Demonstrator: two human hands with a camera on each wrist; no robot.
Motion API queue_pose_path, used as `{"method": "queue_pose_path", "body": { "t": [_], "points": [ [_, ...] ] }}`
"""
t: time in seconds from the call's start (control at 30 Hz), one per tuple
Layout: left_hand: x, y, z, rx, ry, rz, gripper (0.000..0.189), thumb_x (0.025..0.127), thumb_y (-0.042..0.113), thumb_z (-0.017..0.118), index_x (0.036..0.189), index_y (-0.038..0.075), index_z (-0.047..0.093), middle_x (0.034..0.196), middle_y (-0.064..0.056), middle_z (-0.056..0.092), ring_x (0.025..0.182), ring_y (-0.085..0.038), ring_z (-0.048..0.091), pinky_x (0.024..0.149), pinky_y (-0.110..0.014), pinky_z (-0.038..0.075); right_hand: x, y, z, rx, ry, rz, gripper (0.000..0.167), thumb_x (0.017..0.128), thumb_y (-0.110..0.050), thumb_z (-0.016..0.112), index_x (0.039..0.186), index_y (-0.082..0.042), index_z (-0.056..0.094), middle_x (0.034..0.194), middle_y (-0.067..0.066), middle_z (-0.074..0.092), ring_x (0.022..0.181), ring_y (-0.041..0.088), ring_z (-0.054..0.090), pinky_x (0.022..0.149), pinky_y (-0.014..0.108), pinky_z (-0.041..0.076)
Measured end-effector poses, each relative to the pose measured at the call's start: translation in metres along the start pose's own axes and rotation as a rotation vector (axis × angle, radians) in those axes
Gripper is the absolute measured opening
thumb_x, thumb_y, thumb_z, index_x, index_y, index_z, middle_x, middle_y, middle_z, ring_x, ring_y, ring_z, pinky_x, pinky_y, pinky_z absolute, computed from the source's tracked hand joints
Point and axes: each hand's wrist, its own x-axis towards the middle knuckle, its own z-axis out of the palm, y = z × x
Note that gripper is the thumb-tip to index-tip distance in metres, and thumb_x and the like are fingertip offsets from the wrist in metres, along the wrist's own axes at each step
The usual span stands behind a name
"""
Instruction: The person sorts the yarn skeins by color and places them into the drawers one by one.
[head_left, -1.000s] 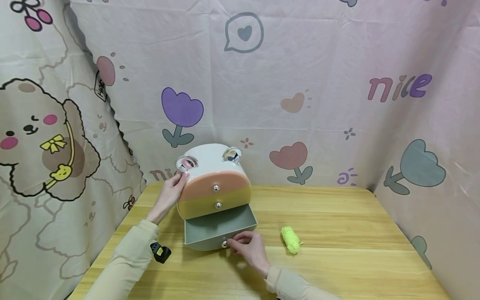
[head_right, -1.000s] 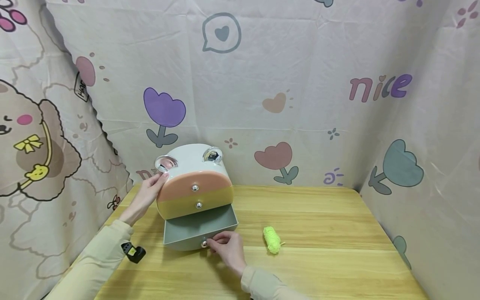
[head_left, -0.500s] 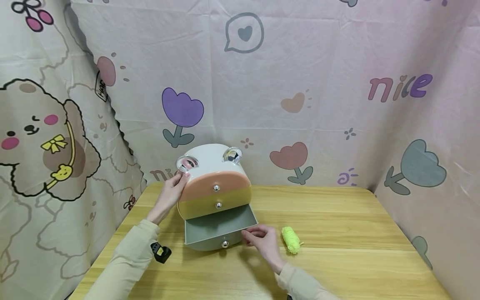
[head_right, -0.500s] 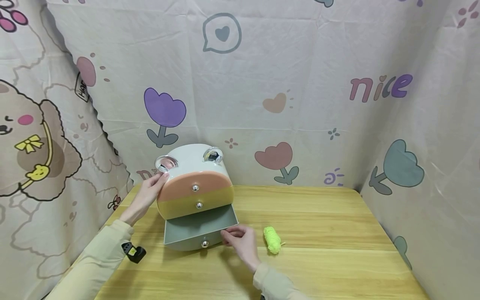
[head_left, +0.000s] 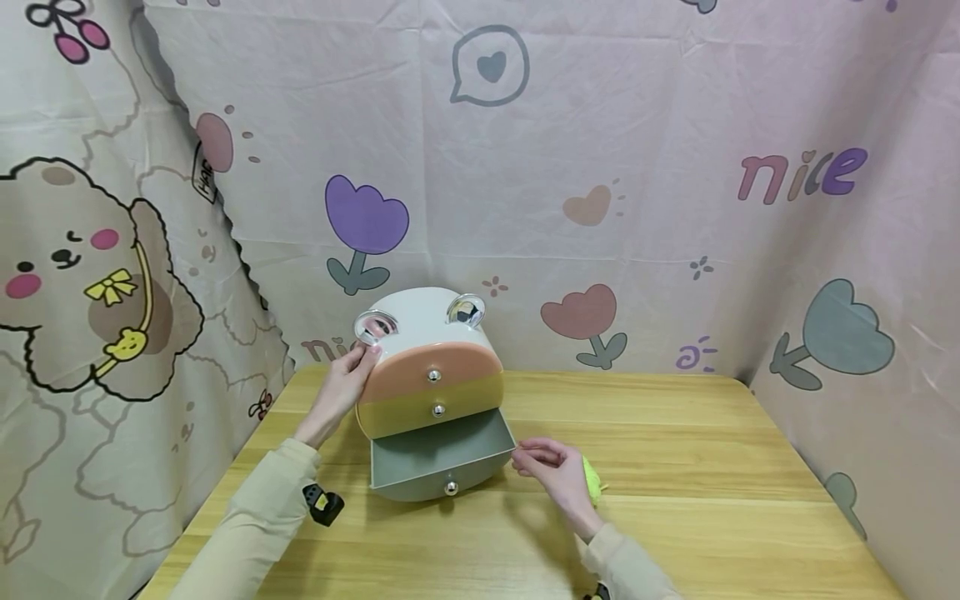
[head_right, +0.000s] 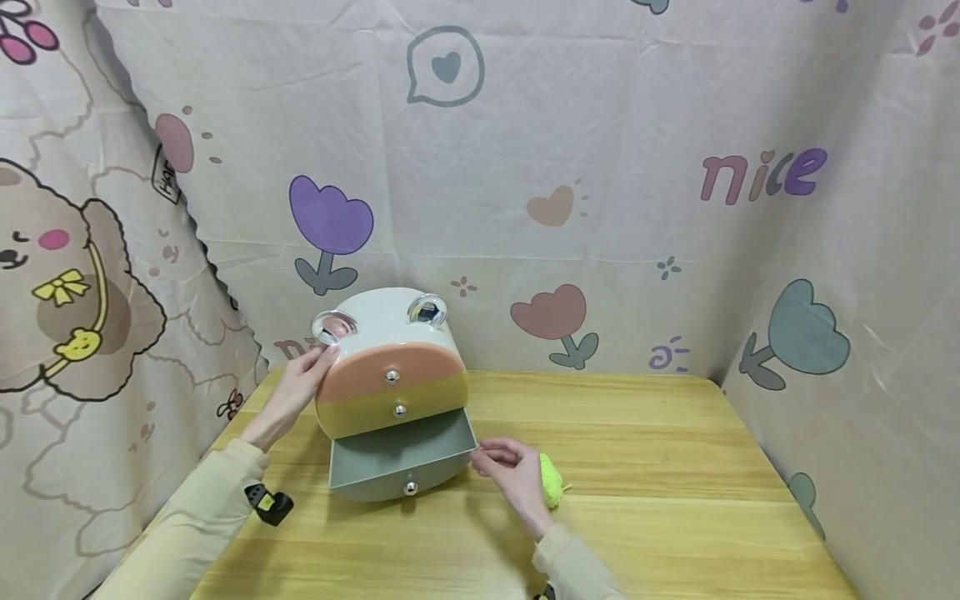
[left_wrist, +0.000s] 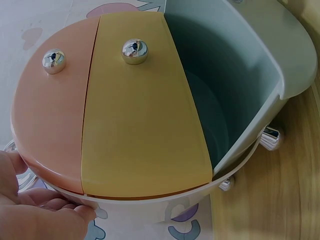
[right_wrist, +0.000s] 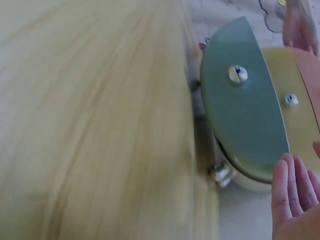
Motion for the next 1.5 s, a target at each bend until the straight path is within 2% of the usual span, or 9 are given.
{"method": "queue_pose_path", "body": {
  "t": [0.3,0.47,0.6,0.77,1.03,1.17,1.3,1.4,1.5],
  "points": [
    [0.0,0.001,0.001,0.003,-0.002,0.0,0.064,0.108,0.043,0.04,0.157,0.003,0.031,0.168,-0.012,0.013,0.157,-0.031,0.013,0.128,-0.046,0.018,0.002,-0.002,-0.026,0.03,-0.048,-0.031,0.04,0.088,0.002,0.072,0.122,0.016,0.058,0.094,0.003,0.079,0.083,0.013,0.076,0.08,0.031,0.062],
    [0.0,0.001,0.001,0.009,-0.005,0.002,0.064,0.108,0.044,0.039,0.157,0.004,0.03,0.168,-0.012,0.012,0.157,-0.031,0.012,0.128,-0.046,0.018,0.003,-0.004,-0.041,-0.008,-0.084,-0.074,0.037,0.088,0.001,0.072,0.123,0.007,0.061,0.103,0.002,0.079,0.09,0.01,0.075,0.084,0.027,0.061],
    [0.0,0.0,0.0,0.005,-0.007,0.002,0.064,0.108,0.043,0.039,0.157,0.004,0.03,0.169,-0.012,0.011,0.157,-0.031,0.011,0.128,-0.046,0.017,0.003,-0.008,-0.052,-0.068,-0.073,-0.089,0.041,0.088,-0.001,0.073,0.127,-0.001,0.061,0.108,0.003,0.078,0.093,0.008,0.074,0.086,0.024,0.059],
    [0.0,0.0,0.001,-0.005,-0.008,-0.003,0.063,0.108,0.043,0.04,0.157,0.004,0.03,0.169,-0.011,0.011,0.157,-0.031,0.011,0.128,-0.046,0.018,0.005,-0.008,-0.065,-0.121,-0.061,-0.126,0.048,0.088,0.0,0.073,0.133,0.004,0.055,0.113,0.013,0.076,0.094,0.007,0.073,0.087,0.022,0.058],
    [0.0,-0.001,0.001,-0.009,-0.007,-0.003,0.064,0.108,0.043,0.039,0.158,0.005,0.027,0.169,-0.013,0.012,0.157,-0.031,0.012,0.128,-0.046,0.018,0.006,-0.005,-0.083,-0.191,0.005,-0.151,0.056,0.084,0.002,0.076,0.134,0.009,0.053,0.102,-0.008,0.072,0.093,0.007,0.068,0.086,0.017,0.055],
    [-0.001,0.0,0.001,-0.007,-0.002,0.001,0.063,0.108,0.043,0.04,0.157,0.004,0.032,0.168,-0.012,0.014,0.157,-0.031,0.014,0.127,-0.047,0.02,0.005,-0.003,-0.088,-0.263,0.071,-0.115,0.056,0.082,0.0,0.079,0.133,0.005,0.057,0.099,-0.006,0.063,0.09,0.01,0.061,0.08,0.017,0.053],
    [-0.001,0.0,0.001,-0.008,-0.001,0.004,0.063,0.108,0.044,0.04,0.155,0.003,0.035,0.168,-0.011,0.015,0.157,-0.03,0.015,0.127,-0.047,0.02,0.005,-0.003,-0.092,-0.329,0.113,-0.019,0.061,0.08,-0.006,0.082,0.135,0.0,0.056,0.099,-0.001,0.052,0.083,0.011,0.048,0.071,0.018,0.045],
    [0.0,0.0,0.001,-0.003,0.001,0.003,0.063,0.108,0.044,0.04,0.156,0.003,0.034,0.168,-0.012,0.015,0.157,-0.031,0.015,0.127,-0.047,0.021,0.006,0.0,-0.097,-0.375,0.112,0.054,0.067,0.079,-0.009,0.084,0.137,-0.002,0.051,0.102,0.003,0.048,0.082,0.011,0.043,0.07,0.019,0.042],
    [0.0,-0.001,0.001,0.0,0.002,0.002,0.063,0.108,0.043,0.039,0.156,0.003,0.034,0.168,-0.012,0.015,0.157,-0.031,0.016,0.127,-0.047,0.022,0.007,0.004,-0.101,-0.427,0.084,0.105,0.071,0.078,-0.012,0.086,0.136,0.0,0.047,0.109,0.009,0.049,0.088,0.014,0.046,0.074,0.02,0.044]
  ]
}}
